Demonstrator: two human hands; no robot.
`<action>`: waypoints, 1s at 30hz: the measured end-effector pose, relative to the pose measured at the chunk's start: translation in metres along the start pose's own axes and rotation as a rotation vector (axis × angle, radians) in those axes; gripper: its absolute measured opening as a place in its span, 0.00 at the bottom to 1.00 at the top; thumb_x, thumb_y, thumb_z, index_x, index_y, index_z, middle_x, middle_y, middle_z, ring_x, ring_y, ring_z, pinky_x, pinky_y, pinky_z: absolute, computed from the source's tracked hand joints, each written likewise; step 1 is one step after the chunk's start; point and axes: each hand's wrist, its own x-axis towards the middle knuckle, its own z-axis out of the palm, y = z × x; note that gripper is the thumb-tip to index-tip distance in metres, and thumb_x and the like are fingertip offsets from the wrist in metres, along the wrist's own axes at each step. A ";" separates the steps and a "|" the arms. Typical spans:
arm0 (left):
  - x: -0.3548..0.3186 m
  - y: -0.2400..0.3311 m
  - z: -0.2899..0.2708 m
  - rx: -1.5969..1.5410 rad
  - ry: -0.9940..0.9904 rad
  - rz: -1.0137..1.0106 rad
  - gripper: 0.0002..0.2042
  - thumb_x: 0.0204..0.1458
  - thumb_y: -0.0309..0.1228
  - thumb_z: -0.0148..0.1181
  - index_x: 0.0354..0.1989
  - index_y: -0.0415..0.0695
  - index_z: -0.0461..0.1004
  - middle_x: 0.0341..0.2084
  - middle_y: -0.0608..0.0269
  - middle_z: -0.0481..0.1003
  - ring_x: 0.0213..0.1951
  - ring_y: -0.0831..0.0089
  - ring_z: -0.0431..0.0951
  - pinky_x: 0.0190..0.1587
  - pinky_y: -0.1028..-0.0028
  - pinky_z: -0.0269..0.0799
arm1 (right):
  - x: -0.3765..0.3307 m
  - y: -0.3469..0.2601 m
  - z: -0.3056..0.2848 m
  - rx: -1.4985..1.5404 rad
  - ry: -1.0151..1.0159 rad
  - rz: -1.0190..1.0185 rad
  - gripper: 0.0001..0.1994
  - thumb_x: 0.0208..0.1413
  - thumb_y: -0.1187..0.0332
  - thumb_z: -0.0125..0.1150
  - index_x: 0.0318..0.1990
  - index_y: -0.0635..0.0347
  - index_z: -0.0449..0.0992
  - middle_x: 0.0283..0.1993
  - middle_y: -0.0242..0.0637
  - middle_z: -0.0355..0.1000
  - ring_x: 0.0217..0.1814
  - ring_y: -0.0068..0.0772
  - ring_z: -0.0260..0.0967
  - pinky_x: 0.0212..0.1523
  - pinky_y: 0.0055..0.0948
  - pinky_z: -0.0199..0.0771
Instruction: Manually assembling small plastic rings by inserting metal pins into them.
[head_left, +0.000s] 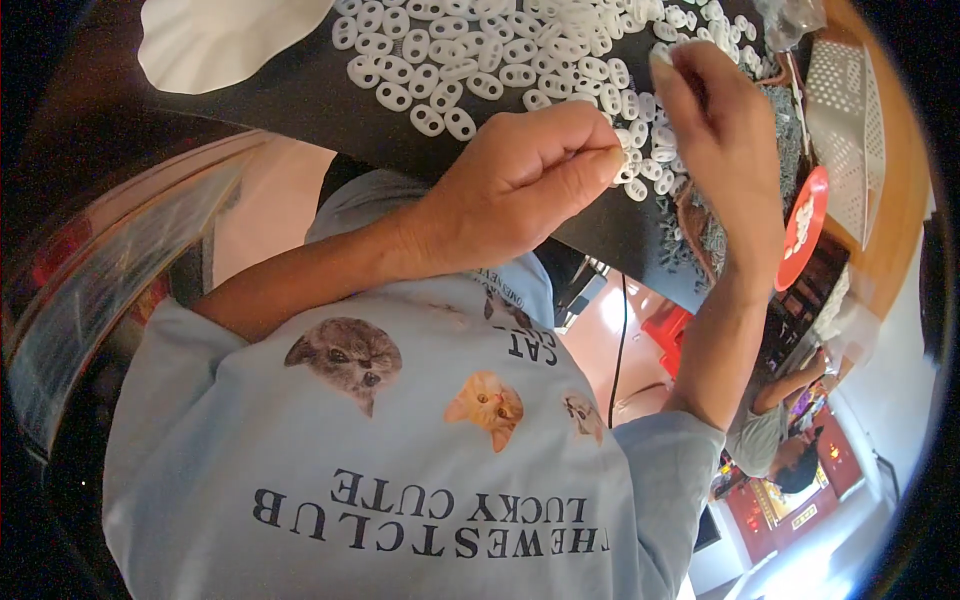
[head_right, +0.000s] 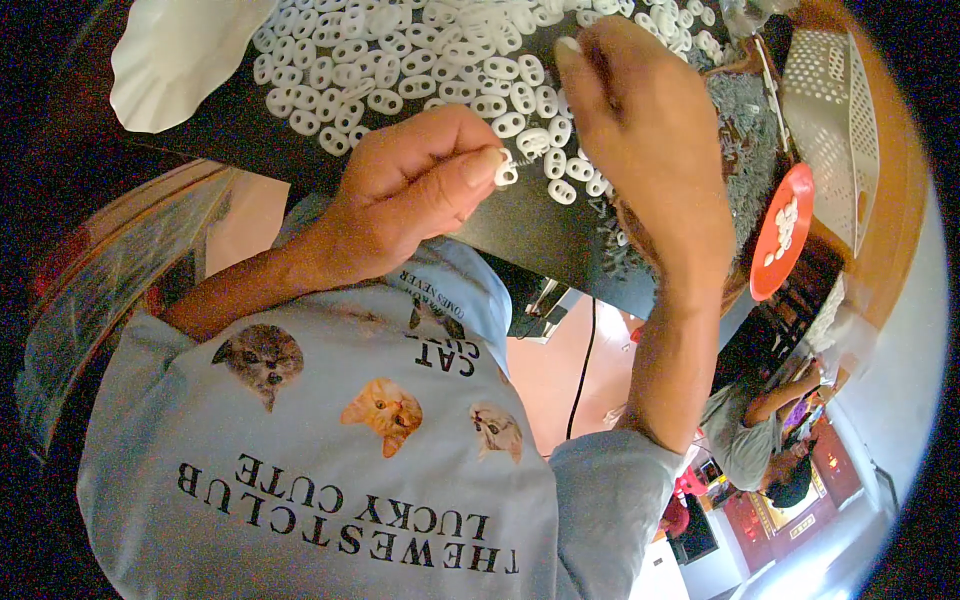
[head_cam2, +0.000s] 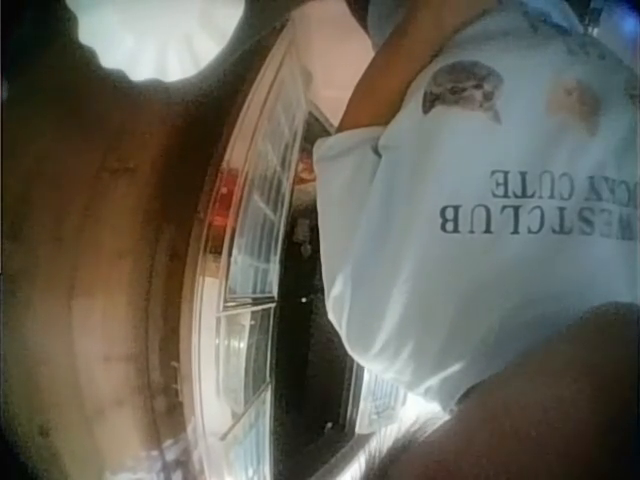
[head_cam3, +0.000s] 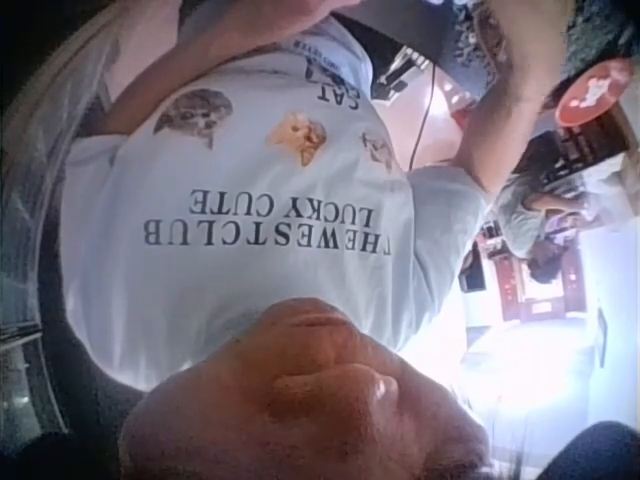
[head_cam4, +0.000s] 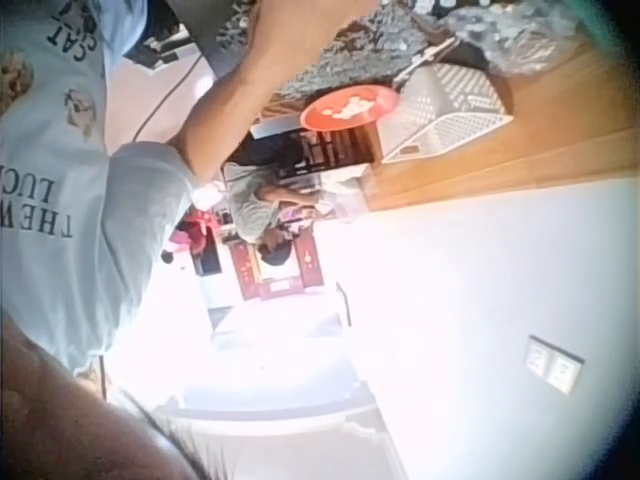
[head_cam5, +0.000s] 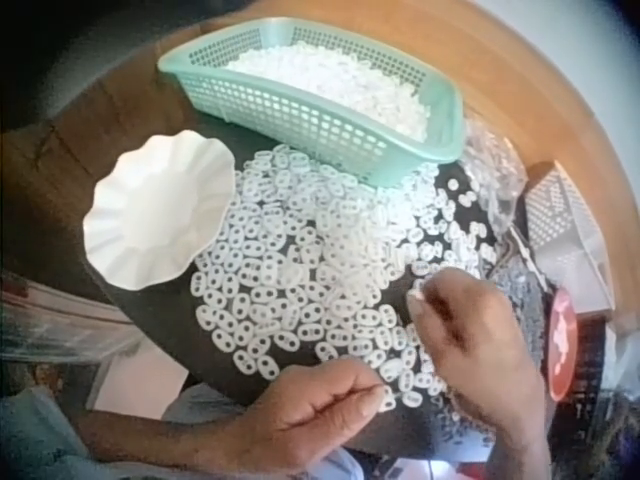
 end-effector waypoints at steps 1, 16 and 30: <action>0.000 0.001 0.000 -0.002 0.002 0.001 0.09 0.58 0.33 0.48 0.31 0.41 0.68 0.18 0.74 0.62 0.19 0.88 0.58 0.21 0.84 0.54 | -0.005 -0.005 -0.009 0.162 -0.056 0.092 0.11 0.56 0.65 0.53 0.29 0.65 0.68 0.20 0.41 0.64 0.20 0.33 0.61 0.23 0.30 0.60; -0.003 0.003 0.003 -0.101 -0.047 -0.101 0.09 0.58 0.34 0.49 0.31 0.40 0.69 0.17 0.74 0.61 0.19 0.88 0.57 0.20 0.85 0.50 | -0.048 -0.015 -0.018 0.843 -0.244 0.257 0.07 0.56 0.70 0.53 0.31 0.66 0.69 0.22 0.24 0.61 0.25 0.15 0.54 0.24 0.19 0.54; -0.003 0.000 0.005 -0.181 -0.033 -0.102 0.06 0.57 0.28 0.50 0.29 0.40 0.68 0.14 0.78 0.59 0.17 0.91 0.55 0.18 0.84 0.48 | -0.050 -0.015 -0.019 0.890 -0.261 0.286 0.07 0.55 0.70 0.54 0.30 0.65 0.69 0.23 0.24 0.62 0.26 0.14 0.54 0.25 0.18 0.54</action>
